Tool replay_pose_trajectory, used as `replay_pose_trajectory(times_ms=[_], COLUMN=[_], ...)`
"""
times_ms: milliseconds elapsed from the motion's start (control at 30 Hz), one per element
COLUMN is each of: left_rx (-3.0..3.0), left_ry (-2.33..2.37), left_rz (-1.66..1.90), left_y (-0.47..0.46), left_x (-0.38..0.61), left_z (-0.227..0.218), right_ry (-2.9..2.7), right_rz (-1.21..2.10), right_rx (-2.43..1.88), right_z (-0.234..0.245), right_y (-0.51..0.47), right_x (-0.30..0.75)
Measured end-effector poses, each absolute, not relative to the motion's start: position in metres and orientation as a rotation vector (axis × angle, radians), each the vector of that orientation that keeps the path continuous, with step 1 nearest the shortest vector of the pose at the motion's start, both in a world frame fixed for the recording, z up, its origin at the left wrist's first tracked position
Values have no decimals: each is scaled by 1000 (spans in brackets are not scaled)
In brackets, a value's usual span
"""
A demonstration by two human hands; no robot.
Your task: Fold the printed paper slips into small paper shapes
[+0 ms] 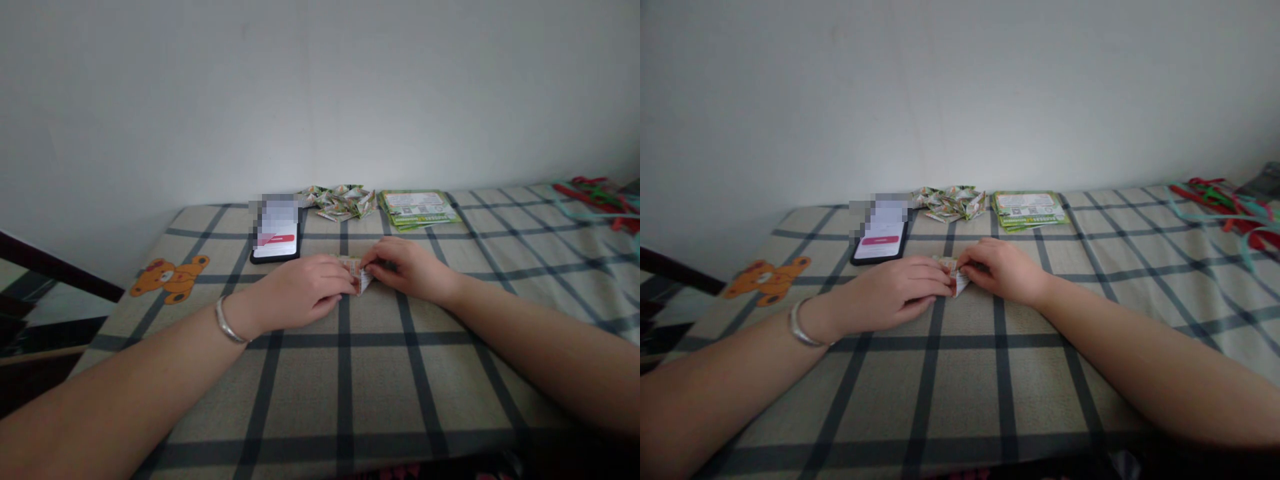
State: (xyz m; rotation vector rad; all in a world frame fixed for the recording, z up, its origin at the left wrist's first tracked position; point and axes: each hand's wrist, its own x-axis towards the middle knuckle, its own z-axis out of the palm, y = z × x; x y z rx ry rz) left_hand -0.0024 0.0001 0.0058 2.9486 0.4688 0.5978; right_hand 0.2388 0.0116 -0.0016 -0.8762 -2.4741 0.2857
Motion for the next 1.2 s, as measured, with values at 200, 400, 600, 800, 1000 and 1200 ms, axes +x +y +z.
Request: replay_pose_trajectory(times_ms=[200, 400, 600, 800, 1000, 1200], left_rx=[2911, 2929, 2966, 3003, 3052, 3096], left_ry=[497, 505, 510, 501, 460, 475], left_rz=[567, 533, 533, 535, 519, 481], left_y=[0, -1, -2, -2, -2, -3], left_x=[-3, -2, -2, -3, -3, -1], left_z=[8, 10, 10, 8, 8, 8], right_ry=[-2458, -2497, -2510, -2520, -2525, -2458], right_rz=[305, 280, 291, 264, 226, 225], right_rx=[-866, -897, -920, -931, -965, -1111], right_z=[-6, -6, -8, -10, -8, -5], right_y=[16, 17, 18, 19, 17, 14], right_x=[238, 236, 236, 236, 235, 234])
